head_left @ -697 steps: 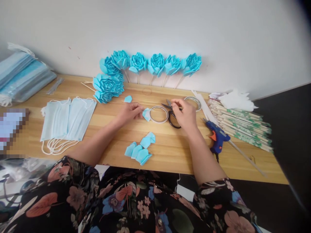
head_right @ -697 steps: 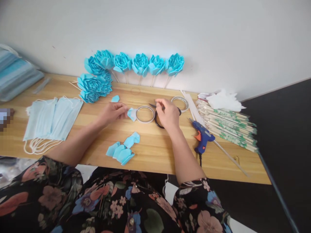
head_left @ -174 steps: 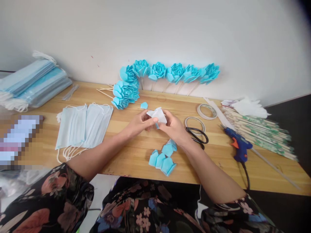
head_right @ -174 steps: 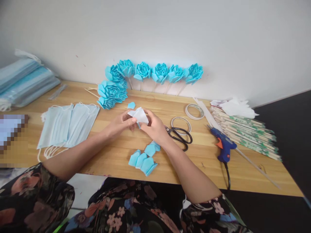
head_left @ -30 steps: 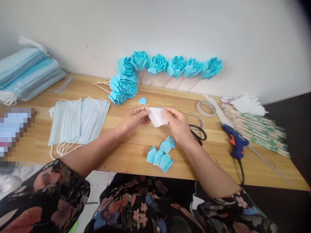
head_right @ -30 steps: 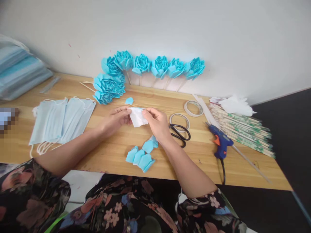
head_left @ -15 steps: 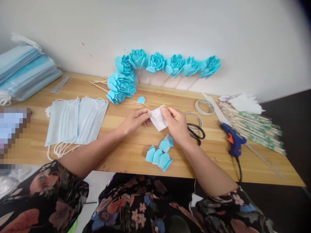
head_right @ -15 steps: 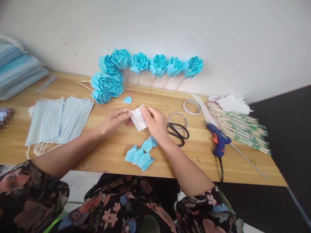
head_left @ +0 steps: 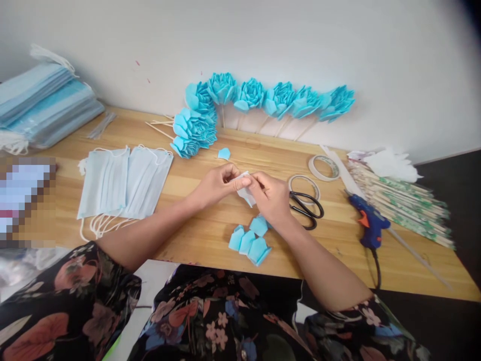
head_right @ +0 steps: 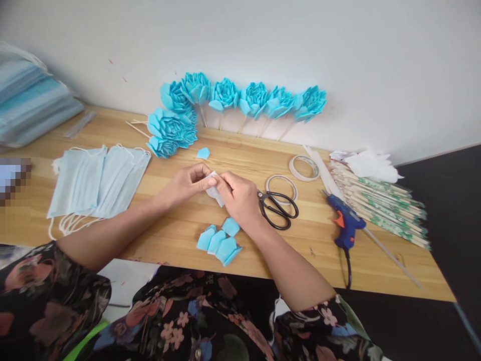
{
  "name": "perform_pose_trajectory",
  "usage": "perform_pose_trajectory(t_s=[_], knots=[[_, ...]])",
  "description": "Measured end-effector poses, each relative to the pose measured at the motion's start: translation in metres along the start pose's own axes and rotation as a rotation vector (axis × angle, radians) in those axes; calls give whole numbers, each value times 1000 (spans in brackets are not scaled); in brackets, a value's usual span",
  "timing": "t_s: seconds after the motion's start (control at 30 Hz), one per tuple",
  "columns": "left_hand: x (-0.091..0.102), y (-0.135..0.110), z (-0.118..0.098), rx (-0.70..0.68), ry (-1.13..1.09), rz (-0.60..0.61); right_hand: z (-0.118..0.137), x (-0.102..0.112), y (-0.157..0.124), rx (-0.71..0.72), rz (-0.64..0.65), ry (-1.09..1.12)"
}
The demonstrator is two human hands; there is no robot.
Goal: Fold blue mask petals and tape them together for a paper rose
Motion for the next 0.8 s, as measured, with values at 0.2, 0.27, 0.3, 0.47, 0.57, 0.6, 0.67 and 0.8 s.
perform_pose_trajectory(t_s=[0.2, 0.27, 0.3, 0.47, 0.57, 0.6, 0.67, 0.8], knots=[[-7, 2, 4, 8, -100, 117, 6, 7, 3, 29, -34, -6], [-7, 3, 5, 16, -119, 128, 7, 10, 4, 34, -44, -17], [-7, 3, 5, 21, -120, 126, 7, 11, 5, 34, -48, -24], [-6, 3, 7, 51, -93, 117, 4, 18, 6, 16, -76, -51], [-6, 3, 9, 77, -143, 115, 0, 20, 4, -22, -83, -65], [-6, 3, 10, 89, -176, 117, -2, 20, 4, -35, -86, -72], [-6, 4, 14, 131, -270, 125, -4, 20, 3, -50, -95, -86], [-7, 4, 24, 266, -516, 119, -7, 19, 2, -46, -104, -103]])
Point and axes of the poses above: each hand's wrist, its own y-axis towards the middle knuckle, its own x-axis out of the back of the hand, z = x × y, the point moved 9 cm from there along y, towards the middle knuckle, and after that the axes turned 12 degrees about x, right-handed, at the moved point
